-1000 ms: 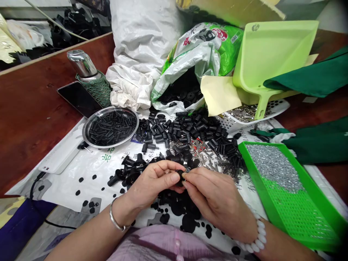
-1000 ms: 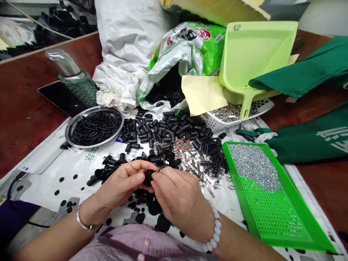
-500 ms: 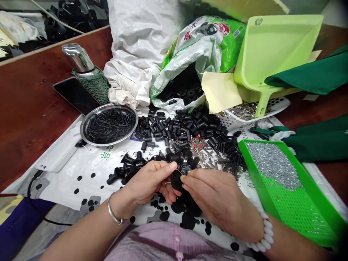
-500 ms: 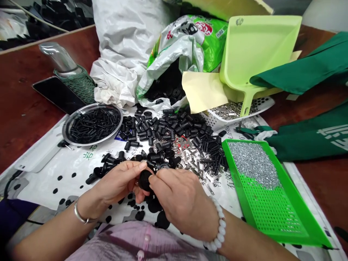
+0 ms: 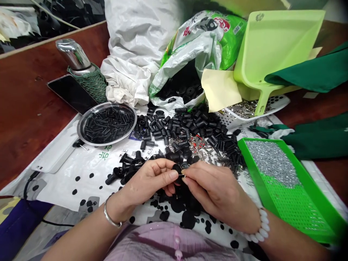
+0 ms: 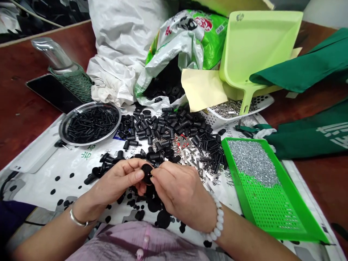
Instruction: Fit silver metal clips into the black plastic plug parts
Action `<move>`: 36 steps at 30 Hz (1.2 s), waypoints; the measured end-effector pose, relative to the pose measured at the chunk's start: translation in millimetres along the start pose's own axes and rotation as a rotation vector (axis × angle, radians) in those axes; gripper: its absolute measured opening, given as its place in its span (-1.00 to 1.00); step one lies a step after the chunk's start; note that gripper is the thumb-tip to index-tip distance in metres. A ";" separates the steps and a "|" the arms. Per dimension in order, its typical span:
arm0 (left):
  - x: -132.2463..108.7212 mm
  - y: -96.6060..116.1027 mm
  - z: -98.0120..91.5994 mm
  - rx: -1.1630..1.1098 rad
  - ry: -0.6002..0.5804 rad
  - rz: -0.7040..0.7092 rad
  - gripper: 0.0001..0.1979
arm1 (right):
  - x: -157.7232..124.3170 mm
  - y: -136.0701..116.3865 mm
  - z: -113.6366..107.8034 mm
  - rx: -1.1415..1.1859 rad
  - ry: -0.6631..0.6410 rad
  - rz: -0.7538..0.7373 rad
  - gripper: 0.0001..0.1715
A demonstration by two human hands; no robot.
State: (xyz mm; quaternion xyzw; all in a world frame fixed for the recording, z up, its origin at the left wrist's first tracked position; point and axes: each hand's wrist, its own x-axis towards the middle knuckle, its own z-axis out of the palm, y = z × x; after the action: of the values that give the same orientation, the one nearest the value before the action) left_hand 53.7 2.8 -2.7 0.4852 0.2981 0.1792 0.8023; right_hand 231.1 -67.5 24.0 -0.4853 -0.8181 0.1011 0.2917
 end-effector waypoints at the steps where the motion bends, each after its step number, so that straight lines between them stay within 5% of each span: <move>1: 0.0 0.7 0.0 0.012 -0.003 -0.003 -0.70 | 0.6 -0.2 -0.1 0.001 0.004 -0.009 -0.77; 17: 1.8 6.6 -3.1 0.187 0.046 -0.056 -0.60 | 1.3 -0.5 10.8 -0.262 0.046 -0.185 -0.61; 23: -3.7 12.4 -2.6 0.278 0.044 -0.055 -0.58 | 0.2 0.4 3.4 -0.299 0.069 -0.224 -0.76; 28: -14.8 6.3 -0.2 0.391 0.076 0.058 -0.72 | 0.4 0.8 0.2 -0.166 0.047 -0.083 -0.81; 33: -21.5 1.5 4.0 0.991 0.092 0.403 -0.85 | 0.3 -1.3 1.2 -0.150 0.034 -0.056 -0.80; 36: -20.2 -0.3 4.9 1.134 0.068 0.501 -0.79 | 0.5 -2.8 0.6 -0.116 0.006 -0.043 -0.80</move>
State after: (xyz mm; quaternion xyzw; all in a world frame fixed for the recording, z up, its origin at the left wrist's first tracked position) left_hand 41.6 -12.3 4.9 0.8852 0.2493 0.1911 0.3431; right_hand 228.5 -68.5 24.9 -0.4840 -0.8318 0.0458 0.2679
